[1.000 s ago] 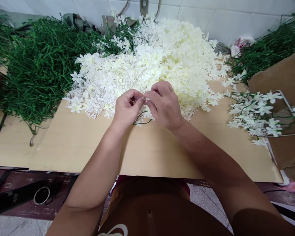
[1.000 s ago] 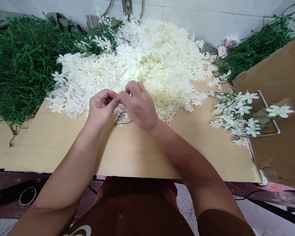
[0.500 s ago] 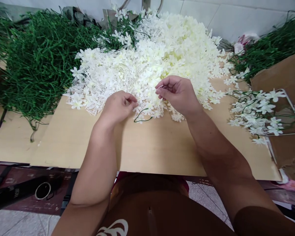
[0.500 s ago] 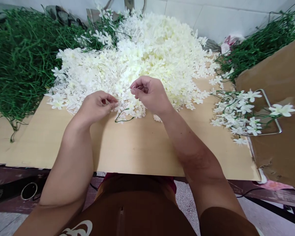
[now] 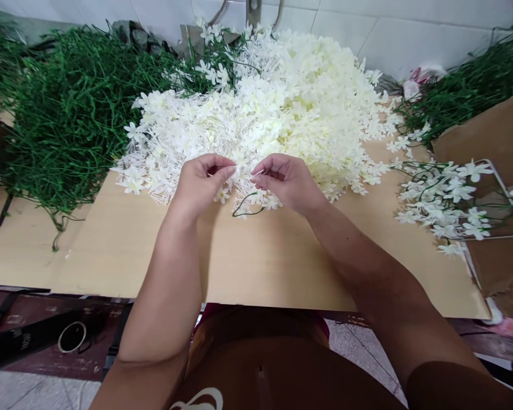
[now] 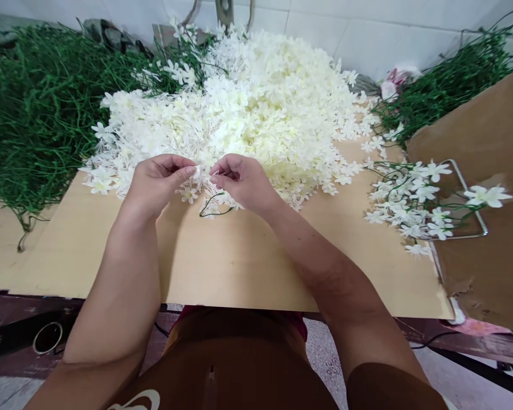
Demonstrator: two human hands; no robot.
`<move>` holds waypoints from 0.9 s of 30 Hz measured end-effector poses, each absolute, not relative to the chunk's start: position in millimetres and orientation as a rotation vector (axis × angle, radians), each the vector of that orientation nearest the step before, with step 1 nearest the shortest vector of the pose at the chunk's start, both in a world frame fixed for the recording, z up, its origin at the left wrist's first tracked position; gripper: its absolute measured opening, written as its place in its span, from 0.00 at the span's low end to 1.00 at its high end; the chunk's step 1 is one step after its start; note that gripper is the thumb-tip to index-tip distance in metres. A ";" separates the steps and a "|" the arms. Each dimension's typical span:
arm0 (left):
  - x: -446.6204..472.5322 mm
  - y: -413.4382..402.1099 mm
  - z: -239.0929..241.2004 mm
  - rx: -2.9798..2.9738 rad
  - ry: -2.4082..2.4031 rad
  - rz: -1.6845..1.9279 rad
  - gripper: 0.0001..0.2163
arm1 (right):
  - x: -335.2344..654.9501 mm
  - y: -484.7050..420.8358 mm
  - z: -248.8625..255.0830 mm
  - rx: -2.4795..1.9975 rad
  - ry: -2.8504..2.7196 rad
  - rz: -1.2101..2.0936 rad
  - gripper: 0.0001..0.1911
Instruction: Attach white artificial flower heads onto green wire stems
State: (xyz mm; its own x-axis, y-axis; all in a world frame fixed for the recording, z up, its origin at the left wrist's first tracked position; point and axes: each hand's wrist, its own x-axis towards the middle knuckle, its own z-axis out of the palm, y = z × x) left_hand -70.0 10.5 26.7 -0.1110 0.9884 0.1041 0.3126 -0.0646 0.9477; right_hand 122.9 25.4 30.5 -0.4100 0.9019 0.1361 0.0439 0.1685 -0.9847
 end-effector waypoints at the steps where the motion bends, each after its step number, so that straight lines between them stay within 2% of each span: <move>1: -69.6 10.1 28.6 1.374 1.438 1.228 0.06 | 122.1 25.6 29.6 -0.908 -1.612 1.348 0.14; 5: -64.1 9.2 31.1 1.192 1.289 1.191 0.10 | 118.8 25.7 27.2 -0.888 -1.569 1.320 0.19; 10: -57.2 10.5 26.5 1.088 1.168 1.153 0.14 | 116.0 24.3 25.4 -0.956 -1.574 1.177 0.21; 19: -50.2 11.8 22.1 1.024 1.133 1.144 0.20 | 114.1 23.5 16.8 -0.966 -1.610 0.948 0.22; 27: -49.9 10.3 26.3 0.941 1.064 1.143 0.21 | 113.2 21.8 13.3 -0.853 -1.702 0.857 0.16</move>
State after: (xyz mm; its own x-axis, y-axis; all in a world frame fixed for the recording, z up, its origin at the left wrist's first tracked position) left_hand -49.9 10.3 26.3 0.0834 0.9835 -0.1608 -0.2309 0.1761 0.9569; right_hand 113.2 21.8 13.3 -0.2451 0.8546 0.4577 0.1413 0.4986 -0.8553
